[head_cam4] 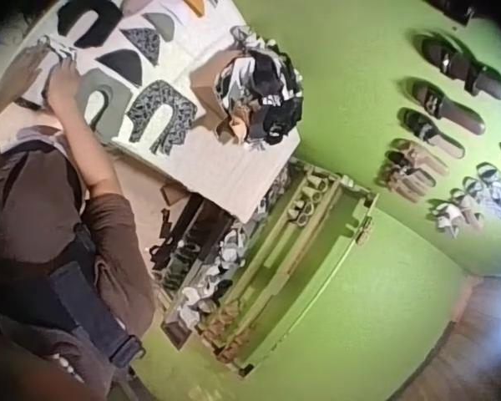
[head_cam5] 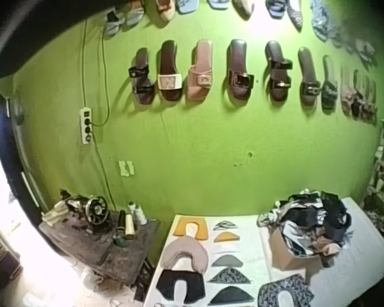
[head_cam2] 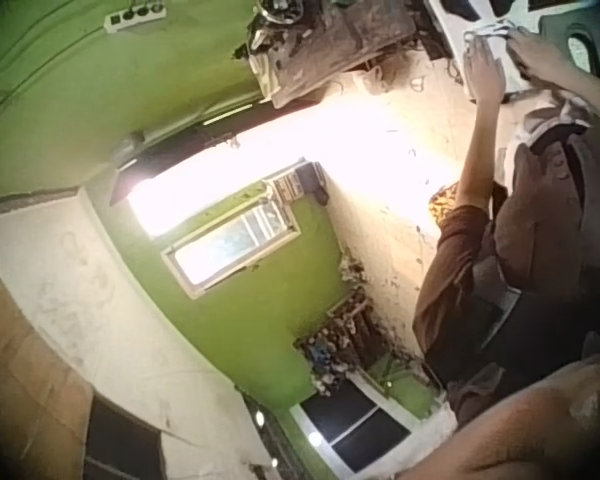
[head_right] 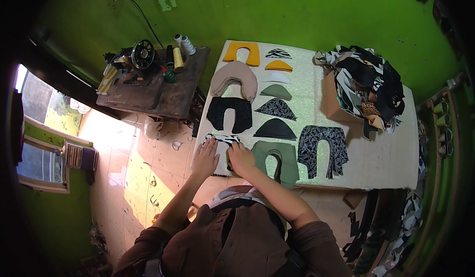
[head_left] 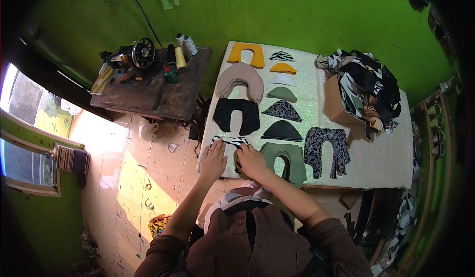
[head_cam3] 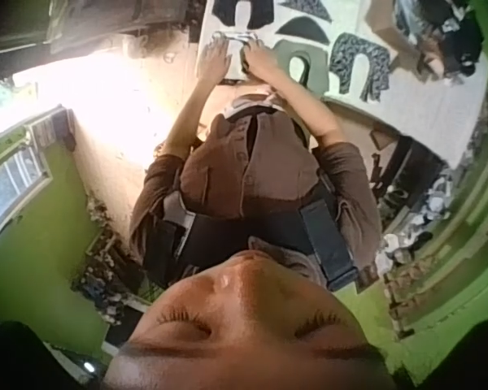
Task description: Sorting and organizing various fabric shoe components on a table in a shoe manufacturing workshop.
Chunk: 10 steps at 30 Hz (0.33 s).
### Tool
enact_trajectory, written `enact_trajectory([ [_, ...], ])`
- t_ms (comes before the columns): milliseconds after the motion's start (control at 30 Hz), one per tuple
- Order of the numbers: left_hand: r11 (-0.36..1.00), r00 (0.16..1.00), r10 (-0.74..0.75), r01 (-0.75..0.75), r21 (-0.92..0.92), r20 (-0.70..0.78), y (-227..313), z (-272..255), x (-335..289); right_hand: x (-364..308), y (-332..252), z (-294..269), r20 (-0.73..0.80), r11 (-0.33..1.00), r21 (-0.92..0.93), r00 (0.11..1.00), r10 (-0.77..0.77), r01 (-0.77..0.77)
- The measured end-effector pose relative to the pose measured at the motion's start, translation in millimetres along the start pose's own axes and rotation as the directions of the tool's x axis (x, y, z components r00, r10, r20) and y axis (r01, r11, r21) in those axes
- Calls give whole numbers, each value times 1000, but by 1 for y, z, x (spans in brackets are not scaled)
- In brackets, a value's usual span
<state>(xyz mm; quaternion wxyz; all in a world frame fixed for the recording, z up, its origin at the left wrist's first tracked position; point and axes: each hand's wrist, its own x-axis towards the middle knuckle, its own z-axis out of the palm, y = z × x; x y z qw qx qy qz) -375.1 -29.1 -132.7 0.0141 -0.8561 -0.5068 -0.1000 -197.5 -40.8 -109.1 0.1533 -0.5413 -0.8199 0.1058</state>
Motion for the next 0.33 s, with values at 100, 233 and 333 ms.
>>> enact_trajectory([
  [100,1000,1000,-10,10,21,-6,4,0,2,1,6,0,-9,1000,10,1000,-12,12],
  [233,998,997,-66,65,26,49,9,0,9,-2,14,-2,21,994,23,994,-109,108],
  [333,993,995,-95,96,-65,7,27,-7,24,-10,24,-9,-16,979,142,989,-145,146],
])
